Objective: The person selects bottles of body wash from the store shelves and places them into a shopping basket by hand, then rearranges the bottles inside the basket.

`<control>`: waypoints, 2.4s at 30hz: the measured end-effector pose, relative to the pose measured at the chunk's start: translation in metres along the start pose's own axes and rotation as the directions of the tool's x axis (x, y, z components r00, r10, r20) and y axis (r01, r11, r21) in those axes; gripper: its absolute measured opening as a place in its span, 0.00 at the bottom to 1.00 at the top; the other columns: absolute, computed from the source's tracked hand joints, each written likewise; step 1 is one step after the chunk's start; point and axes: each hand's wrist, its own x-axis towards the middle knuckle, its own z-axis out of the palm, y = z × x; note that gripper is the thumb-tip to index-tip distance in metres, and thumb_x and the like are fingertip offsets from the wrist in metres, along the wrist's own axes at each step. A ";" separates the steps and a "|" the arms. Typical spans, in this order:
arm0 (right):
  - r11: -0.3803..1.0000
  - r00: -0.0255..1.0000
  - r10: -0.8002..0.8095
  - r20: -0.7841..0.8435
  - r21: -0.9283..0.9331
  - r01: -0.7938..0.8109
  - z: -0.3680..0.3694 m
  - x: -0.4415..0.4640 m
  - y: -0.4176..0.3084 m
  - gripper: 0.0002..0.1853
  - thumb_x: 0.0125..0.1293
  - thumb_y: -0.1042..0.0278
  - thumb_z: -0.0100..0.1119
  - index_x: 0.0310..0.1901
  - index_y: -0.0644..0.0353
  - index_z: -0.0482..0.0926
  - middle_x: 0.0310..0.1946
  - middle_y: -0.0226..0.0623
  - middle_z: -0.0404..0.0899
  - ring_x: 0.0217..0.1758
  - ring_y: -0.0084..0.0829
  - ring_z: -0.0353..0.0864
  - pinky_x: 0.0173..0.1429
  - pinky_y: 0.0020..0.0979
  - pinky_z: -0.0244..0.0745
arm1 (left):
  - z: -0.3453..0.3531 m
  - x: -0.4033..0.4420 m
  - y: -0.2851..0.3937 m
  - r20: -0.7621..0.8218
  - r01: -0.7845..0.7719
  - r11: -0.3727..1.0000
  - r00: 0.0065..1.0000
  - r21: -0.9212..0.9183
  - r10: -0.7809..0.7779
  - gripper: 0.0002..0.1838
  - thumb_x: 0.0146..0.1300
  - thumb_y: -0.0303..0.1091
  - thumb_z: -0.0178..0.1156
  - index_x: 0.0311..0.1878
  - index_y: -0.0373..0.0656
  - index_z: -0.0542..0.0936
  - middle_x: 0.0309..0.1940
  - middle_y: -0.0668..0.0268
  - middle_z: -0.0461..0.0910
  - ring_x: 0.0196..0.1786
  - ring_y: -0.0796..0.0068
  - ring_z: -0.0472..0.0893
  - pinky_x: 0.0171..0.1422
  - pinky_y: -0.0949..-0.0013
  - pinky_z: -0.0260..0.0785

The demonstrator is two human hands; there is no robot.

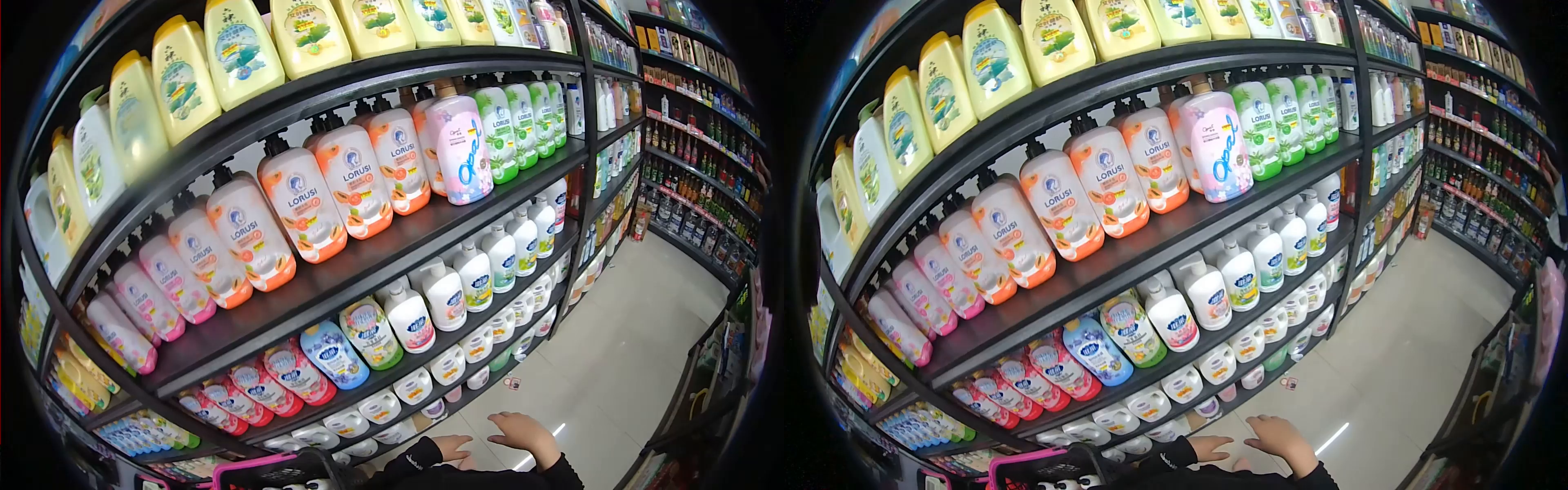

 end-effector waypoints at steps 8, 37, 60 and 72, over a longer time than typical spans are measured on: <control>0.996 0.994 -0.058 0.088 0.068 0.052 -0.010 0.046 0.005 0.25 0.56 0.55 0.55 0.52 0.62 0.67 0.47 0.46 0.72 0.49 0.44 0.72 0.51 0.37 0.67 | -0.041 0.006 -0.020 0.001 0.092 0.995 0.996 -0.028 -0.092 0.30 0.60 0.53 0.46 0.59 0.40 0.62 0.49 0.47 0.69 0.52 0.52 0.70 0.57 0.62 0.61; 0.807 0.864 -0.380 -0.329 0.338 0.484 -0.186 0.151 0.144 0.16 0.56 0.64 0.55 0.45 0.61 0.73 0.41 0.43 0.76 0.42 0.43 0.75 0.46 0.34 0.70 | -0.245 0.105 0.052 -0.500 0.010 0.988 0.862 -0.155 -0.087 0.27 0.61 0.38 0.52 0.59 0.35 0.60 0.55 0.50 0.66 0.57 0.61 0.68 0.58 0.67 0.60; 0.688 0.252 -0.626 -0.738 -0.370 0.625 -0.340 0.235 0.114 0.27 0.49 0.71 0.60 0.52 0.64 0.65 0.51 0.50 0.66 0.50 0.46 0.71 0.49 0.37 0.68 | -0.419 0.139 0.144 -0.990 -0.323 0.938 -0.100 0.126 0.099 0.46 0.48 0.18 0.56 0.66 0.38 0.38 0.64 0.49 0.47 0.66 0.59 0.53 0.66 0.61 0.47; 0.728 0.258 -0.544 -0.798 -0.296 0.618 -0.328 0.242 0.101 0.28 0.49 0.71 0.58 0.54 0.66 0.64 0.51 0.55 0.67 0.48 0.46 0.72 0.49 0.37 0.65 | -0.430 0.142 0.141 -0.996 -0.407 0.913 0.063 0.027 0.057 0.47 0.48 0.19 0.59 0.66 0.36 0.38 0.62 0.56 0.52 0.62 0.68 0.59 0.61 0.68 0.58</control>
